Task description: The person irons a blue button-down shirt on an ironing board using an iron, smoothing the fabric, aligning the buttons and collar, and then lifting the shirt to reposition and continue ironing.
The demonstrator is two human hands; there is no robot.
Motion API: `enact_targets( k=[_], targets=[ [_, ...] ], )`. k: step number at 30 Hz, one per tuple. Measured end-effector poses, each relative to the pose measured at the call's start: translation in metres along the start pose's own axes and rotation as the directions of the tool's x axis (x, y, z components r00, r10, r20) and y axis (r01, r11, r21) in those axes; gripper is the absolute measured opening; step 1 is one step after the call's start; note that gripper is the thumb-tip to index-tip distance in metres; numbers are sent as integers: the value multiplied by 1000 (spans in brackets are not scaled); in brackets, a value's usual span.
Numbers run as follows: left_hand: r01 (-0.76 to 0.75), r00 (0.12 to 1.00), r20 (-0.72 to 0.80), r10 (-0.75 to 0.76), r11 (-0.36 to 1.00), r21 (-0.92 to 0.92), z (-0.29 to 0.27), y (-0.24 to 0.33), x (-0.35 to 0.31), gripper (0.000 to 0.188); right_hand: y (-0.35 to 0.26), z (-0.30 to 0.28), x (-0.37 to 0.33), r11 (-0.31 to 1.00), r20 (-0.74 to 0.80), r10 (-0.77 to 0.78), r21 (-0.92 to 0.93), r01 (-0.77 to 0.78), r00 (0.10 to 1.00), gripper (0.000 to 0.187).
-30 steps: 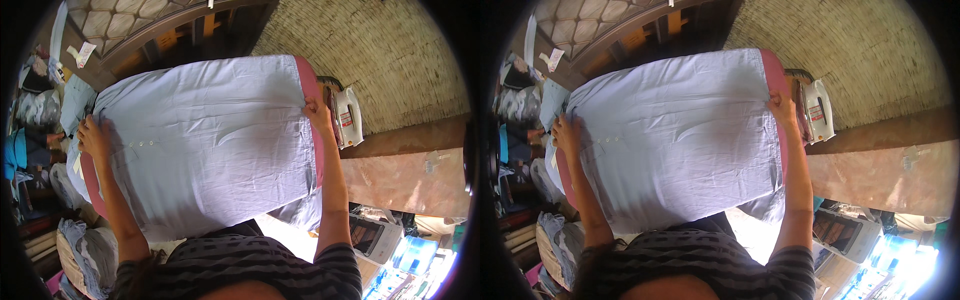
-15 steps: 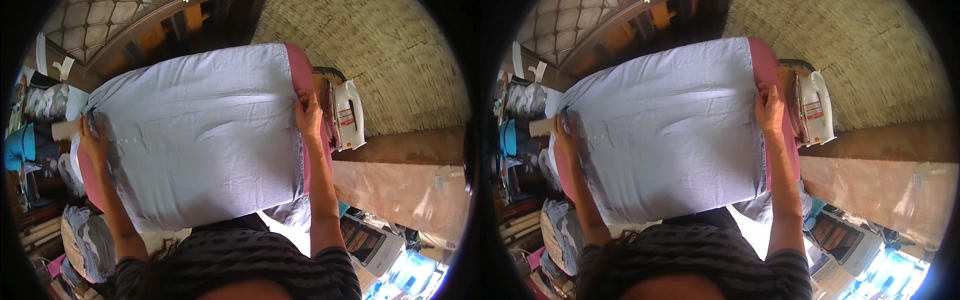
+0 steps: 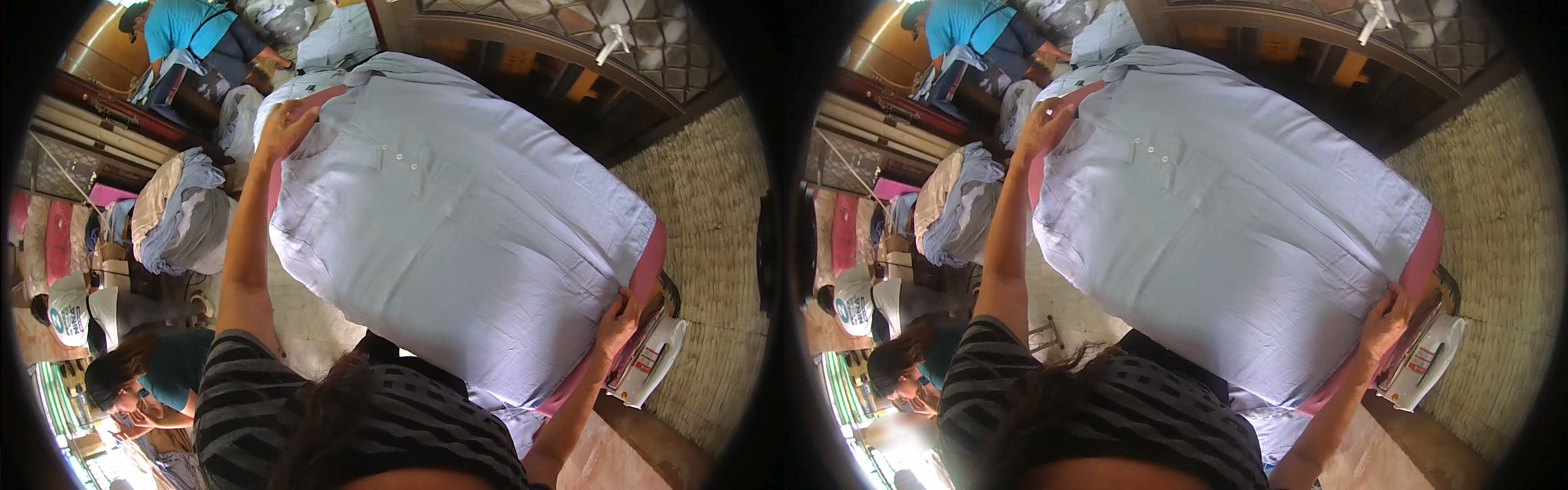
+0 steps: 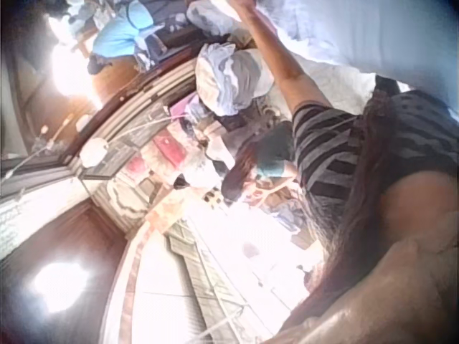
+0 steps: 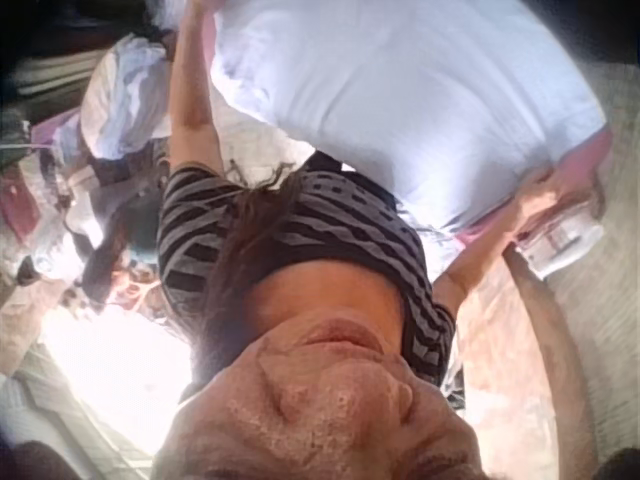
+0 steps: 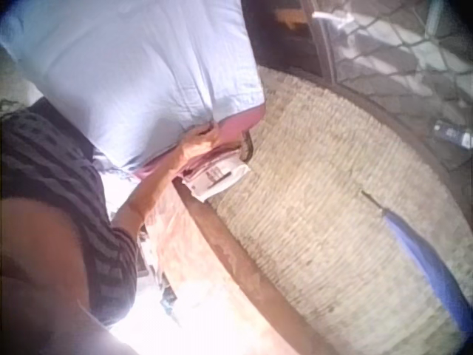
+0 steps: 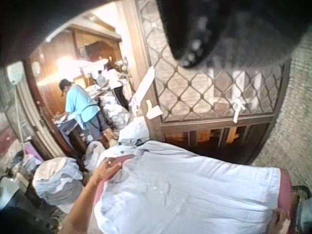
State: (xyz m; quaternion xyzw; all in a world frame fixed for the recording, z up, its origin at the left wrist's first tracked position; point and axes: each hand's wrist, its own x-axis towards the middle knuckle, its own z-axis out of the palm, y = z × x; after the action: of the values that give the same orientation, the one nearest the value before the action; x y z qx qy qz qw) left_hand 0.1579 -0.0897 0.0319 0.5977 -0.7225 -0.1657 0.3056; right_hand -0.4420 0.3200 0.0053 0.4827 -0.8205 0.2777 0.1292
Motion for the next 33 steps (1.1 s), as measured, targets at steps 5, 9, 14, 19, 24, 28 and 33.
enact_targets(
  k=[5,9,14,19,24,28,33],
  targets=[
    [-100,995,53,89,960,262,24,-2,-8,47,11,7,2,1000,-13,-1,10,1,1000,15],
    [-67,991,-56,119,825,561,20,2,12,30,11,3,3,999,-14,-21,-41,21,1000,15],
    [-181,979,-20,202,915,361,34,11,38,40,29,10,3,995,-39,-33,-95,29,999,15],
    [-238,932,323,164,949,205,67,67,65,33,21,11,1,992,-23,48,-117,-50,999,17],
    [-419,907,-8,421,900,-117,79,32,82,29,8,15,-4,988,-49,36,-146,-43,998,17],
    [-514,834,-77,547,820,252,55,46,43,42,10,4,-10,982,-61,34,-181,-45,998,20],
    [-177,963,-116,243,896,407,18,19,-76,60,-9,8,2,988,-114,100,-104,-112,988,15]
  ],
)
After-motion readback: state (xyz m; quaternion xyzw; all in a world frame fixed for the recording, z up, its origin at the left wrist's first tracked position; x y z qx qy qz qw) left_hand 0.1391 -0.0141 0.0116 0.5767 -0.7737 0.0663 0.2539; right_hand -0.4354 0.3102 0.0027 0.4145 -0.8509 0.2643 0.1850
